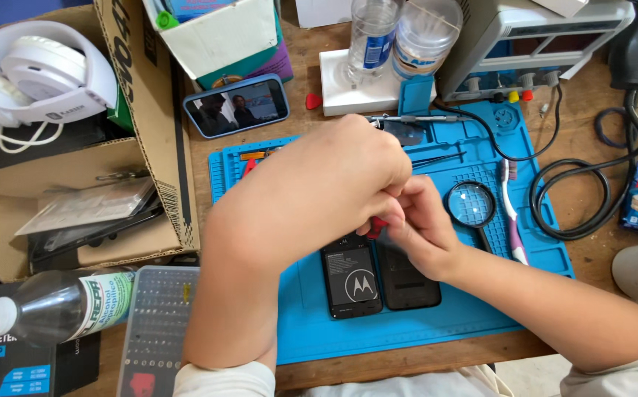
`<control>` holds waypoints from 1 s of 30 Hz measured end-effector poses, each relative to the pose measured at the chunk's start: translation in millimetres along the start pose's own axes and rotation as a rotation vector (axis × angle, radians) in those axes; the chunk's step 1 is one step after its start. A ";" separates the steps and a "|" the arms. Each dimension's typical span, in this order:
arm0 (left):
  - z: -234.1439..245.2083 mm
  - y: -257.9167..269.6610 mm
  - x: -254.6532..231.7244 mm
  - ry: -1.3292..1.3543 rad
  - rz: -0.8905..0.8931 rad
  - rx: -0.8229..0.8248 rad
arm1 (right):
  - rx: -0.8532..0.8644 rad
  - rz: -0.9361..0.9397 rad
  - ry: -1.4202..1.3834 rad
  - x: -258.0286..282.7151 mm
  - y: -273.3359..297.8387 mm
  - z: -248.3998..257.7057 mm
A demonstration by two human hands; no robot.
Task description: The person uses a screwdriver to remove screws from a disassembled Motorola smartphone on a blue work mat. They handle small components, including a screw and a tiny white piece, and use a magnifying glass to view the phone's internal parts.
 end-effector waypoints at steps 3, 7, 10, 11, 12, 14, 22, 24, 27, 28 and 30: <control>-6.4 -1.5 -8.9 -0.035 0.018 0.110 | 0.013 -0.027 0.433 -4.9 7.9 13.9; -2.5 2.1 -2.4 -0.063 0.156 0.050 | 0.018 -0.048 0.542 13.7 -16.3 3.4; 0.7 3.4 -5.6 -0.056 0.107 0.071 | 0.112 -0.015 0.319 12.6 -20.7 -8.8; 1.1 4.7 -5.5 -0.060 0.166 0.114 | 0.045 -0.014 0.102 6.6 -15.3 -7.5; 1.6 6.1 -5.2 -0.063 0.225 0.158 | -0.022 -0.015 -0.116 0.5 -9.9 -6.1; -4.0 3.5 -3.3 -0.090 0.199 0.125 | -0.041 -0.060 -0.054 -4.7 -3.1 -1.7; -3.0 9.7 -7.6 -0.158 0.018 -0.087 | 0.141 0.038 0.524 16.1 -18.6 -2.5; -2.2 9.9 -5.9 -0.114 0.115 -0.059 | 0.144 0.083 0.527 13.9 -13.5 0.1; -3.0 11.0 -13.9 -0.138 0.006 -0.087 | -0.007 0.080 0.507 8.2 -5.1 7.8; -2.0 12.1 -13.7 -0.142 0.008 -0.090 | -0.006 0.085 0.506 11.7 -6.4 7.6; -3.2 13.5 -13.0 -0.107 0.008 -0.035 | -0.024 0.101 0.560 19.1 -9.3 9.5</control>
Point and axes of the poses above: each hand's wrist, its own y-axis away from the middle knuckle, its own z-axis out of the back of the hand, x = y × z, the point moved 6 cm from there along -y, towards the middle knuckle, and after that the axes turned 14 degrees about z, right-handed, at the moved point
